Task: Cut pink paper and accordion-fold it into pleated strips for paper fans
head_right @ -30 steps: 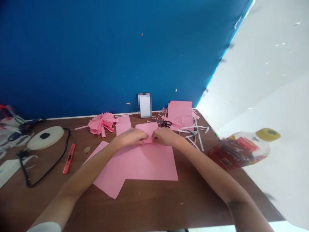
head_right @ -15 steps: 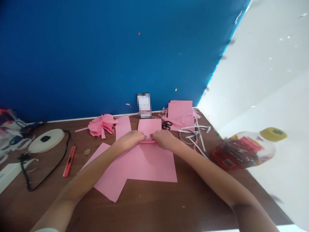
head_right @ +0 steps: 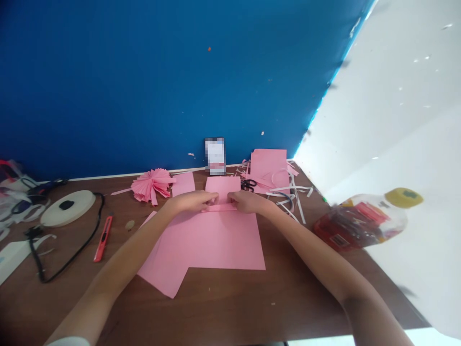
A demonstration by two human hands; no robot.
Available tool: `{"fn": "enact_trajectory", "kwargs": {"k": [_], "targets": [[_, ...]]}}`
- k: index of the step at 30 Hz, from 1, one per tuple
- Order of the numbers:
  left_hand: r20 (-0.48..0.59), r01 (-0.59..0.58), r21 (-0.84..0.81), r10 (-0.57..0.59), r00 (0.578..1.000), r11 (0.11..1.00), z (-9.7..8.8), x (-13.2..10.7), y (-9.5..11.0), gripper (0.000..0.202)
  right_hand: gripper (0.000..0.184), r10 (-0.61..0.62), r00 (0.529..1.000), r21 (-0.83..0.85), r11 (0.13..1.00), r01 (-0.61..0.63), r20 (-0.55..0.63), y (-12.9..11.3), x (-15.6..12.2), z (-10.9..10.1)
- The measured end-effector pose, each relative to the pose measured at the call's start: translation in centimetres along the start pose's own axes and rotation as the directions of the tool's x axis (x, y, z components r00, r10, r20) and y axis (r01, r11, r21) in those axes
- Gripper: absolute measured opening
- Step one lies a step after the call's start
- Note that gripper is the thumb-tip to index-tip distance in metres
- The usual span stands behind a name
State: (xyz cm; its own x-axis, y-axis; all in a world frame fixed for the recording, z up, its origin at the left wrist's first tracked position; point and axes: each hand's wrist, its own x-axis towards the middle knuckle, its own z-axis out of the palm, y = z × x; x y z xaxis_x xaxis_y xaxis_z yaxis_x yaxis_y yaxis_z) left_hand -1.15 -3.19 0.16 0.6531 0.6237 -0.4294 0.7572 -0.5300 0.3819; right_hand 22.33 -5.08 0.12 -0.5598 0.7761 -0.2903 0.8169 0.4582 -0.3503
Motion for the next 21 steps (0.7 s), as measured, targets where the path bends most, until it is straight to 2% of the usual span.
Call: {"fn": "enact_trajectory", "kwargs": {"k": [4, 7, 10, 13, 17, 21], "targets": [[-0.044, -0.031, 0.081, 0.035, 0.998, 0.996, 0.1, 0.1, 0.0, 0.031, 0.018, 0.008, 1.0, -0.003, 1.0, -0.008, 0.014, -0.1, -0.1, -0.4], [-0.08, -0.098, 0.151, 0.111, 0.991, 0.984, 0.3, 0.1, 0.0, 0.024, 0.016, 0.025, 0.999, -0.042, 0.999, -0.024, 0.029, -0.3, -0.3, -0.6], [-0.117, -0.153, 0.239, 0.185, 0.976, 0.959, 0.4, 0.1, 0.2, 0.018, 0.015, 0.022, 1.0, -0.107, 0.994, -0.024, -0.012, -0.4, -0.3, -0.4], [-0.14, -0.132, 0.321, 0.184, 0.973, 0.938, 0.5, 0.3, 0.7, 0.015, 0.019, -0.085, 0.995, -0.132, 0.988, 0.077, -0.056, -0.3, -0.3, -0.1], [-0.156, -0.125, 0.381, 0.197, 0.968, 0.916, 0.9, 0.6, 1.4, 0.012, 0.029, -0.246, 0.968, -0.149, 0.96, 0.237, -0.048, -0.4, -0.3, 0.3], [-0.176, -0.112, 0.346, 0.182, 0.968, 0.931, 1.0, 0.8, 1.7, 0.014, 0.03, -0.273, 0.958, -0.219, 0.943, 0.249, -0.086, -0.7, -0.3, 0.6]]}}
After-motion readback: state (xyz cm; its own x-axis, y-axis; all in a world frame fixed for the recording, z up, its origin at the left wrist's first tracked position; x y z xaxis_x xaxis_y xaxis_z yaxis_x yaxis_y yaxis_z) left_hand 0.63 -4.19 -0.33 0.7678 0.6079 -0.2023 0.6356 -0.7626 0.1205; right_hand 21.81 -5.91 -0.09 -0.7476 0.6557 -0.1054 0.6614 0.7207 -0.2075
